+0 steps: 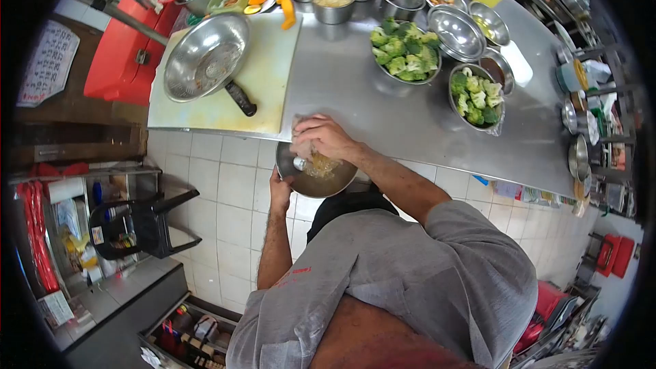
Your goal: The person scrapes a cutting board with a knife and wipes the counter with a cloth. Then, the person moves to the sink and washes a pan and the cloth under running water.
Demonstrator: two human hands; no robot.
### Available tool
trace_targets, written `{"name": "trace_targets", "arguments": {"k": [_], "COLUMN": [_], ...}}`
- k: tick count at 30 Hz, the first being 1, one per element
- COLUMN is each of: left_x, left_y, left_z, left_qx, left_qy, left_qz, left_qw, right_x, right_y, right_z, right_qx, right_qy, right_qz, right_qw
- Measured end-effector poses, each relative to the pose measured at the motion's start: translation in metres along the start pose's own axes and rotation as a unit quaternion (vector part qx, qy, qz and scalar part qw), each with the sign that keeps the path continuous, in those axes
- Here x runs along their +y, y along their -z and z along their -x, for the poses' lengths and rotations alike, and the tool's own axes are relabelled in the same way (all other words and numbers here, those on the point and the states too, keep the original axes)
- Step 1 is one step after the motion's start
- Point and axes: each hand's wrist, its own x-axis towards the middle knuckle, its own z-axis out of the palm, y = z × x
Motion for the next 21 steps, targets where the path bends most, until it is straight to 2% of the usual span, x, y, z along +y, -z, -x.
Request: {"name": "trace_targets", "arguments": {"k": [1,3,5,6,7,9,11,12,14,16,18,19,21], "left_x": [0.001,-0.002,-0.003,0.009,0.005,-0.008,-0.015,-0.015,-0.013,-0.019,-0.032,-0.034,-0.033], "left_y": [0.001,-0.004,-0.008,-0.012,-0.011,-0.010,-0.015,-0.015,-0.018,-0.017,-0.012,-0.013,-0.016], "left_z": [0.000,0.002,0.010,0.018,0.018,0.015,0.010,0.014,0.019,0.018,0.016,0.015,0.016], "left_qx": [-0.009,-0.015,-0.011,-0.014,-0.017,-0.039,-0.046,-0.050,-0.050,-0.043,-0.047,-0.048,-0.049], "left_qy": [0.006,-0.002,-0.005,0.028,0.028,0.024,0.025,0.031,0.032,0.027,0.032,0.033,0.043], "left_qz": [-0.031,-0.029,0.015,-0.016,-0.017,-0.030,-0.017,-0.010,-0.019,-0.006,-0.002,0.002,0.009], "left_qw": [0.999,0.999,1.000,0.999,0.999,0.999,0.998,0.998,0.998,0.999,0.998,0.998,0.998], "right_x": [-0.007,-0.021,-0.033,-0.019,-0.003,0.015,0.006,0.001,-0.005,-0.005,0.008,0.022,0.052], "right_y": [0.012,0.057,0.103,0.107,0.107,0.093,0.065,0.067,0.074,0.105,0.130,0.138,0.147], "right_z": [0.006,0.027,0.044,0.053,0.060,0.072,0.063,0.066,0.068,0.090,0.100,0.099,0.097], "right_qx": [0.008,0.076,0.155,0.157,0.194,0.227,0.154,0.159,0.234,0.335,0.486,0.485,0.475], "right_qy": [-0.001,-0.108,-0.195,-0.195,-0.180,-0.162,-0.097,-0.105,-0.135,-0.197,-0.196,-0.196,-0.245], "right_qz": [0.005,-0.152,-0.157,-0.156,0.006,0.175,0.169,0.170,0.100,0.218,0.254,0.256,0.360], "right_qw": [1.000,0.979,0.956,0.955,0.964,0.944,0.969,0.967,0.958,0.895,0.813,0.813,0.765]}}
